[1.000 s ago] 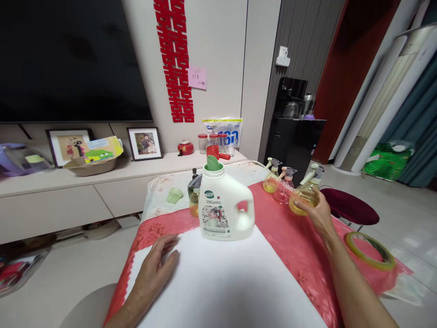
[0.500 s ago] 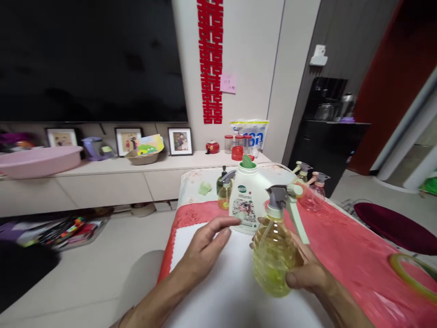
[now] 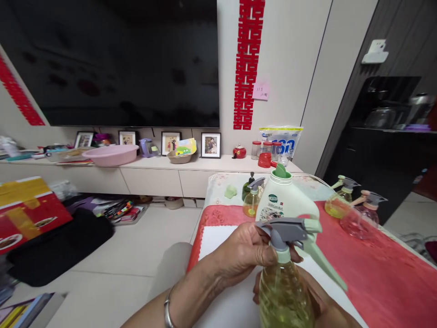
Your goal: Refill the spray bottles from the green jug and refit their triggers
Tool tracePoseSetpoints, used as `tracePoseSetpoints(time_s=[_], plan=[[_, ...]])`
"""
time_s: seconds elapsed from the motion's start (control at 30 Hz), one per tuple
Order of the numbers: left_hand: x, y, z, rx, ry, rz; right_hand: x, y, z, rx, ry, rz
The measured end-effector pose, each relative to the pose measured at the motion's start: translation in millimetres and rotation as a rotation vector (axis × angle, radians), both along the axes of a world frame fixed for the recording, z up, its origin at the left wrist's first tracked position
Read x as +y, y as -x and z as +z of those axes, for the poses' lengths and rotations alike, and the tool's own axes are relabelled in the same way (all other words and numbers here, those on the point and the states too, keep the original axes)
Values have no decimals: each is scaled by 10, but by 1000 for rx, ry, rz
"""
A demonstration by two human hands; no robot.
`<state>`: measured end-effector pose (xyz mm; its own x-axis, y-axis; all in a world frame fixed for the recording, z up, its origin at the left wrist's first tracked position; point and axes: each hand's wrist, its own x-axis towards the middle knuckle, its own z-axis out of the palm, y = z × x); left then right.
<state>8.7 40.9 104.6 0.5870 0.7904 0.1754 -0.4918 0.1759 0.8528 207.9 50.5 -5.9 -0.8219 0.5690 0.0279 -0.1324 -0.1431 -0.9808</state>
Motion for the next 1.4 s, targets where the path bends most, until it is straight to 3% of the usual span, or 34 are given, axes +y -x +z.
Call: tracePoseSetpoints(time_s=[0.1,0.2,0.3,0.5,0.7,0.87,1.0,1.17,1.4], plan=[[-8,-9,19,33,31,86,39,-6,200,-18,-6,13],[-29,-49,-5,74,66,299,35,48,380,28,-64,-83],[-64,-68,-58,125,49,469,8,120,431,84,-42,-107],[-84,60,-120,109,-67,289,-9,141,450,47,-34,-124],[-84,-31,-215,-26,-51,470,-69,191,603,29,-84,-194],[-99,-206,-211,-80,-36,670,-88,179,474,-103,-269,-396],[-70,-308,-175,-39,-38,745,-87,177,354,-268,-393,-592],[-59,-304,-117,-62,-38,695,-63,135,396,-316,-383,-532],[-5,152,214,-424,-108,981,56,-196,355,-482,-473,-463]])
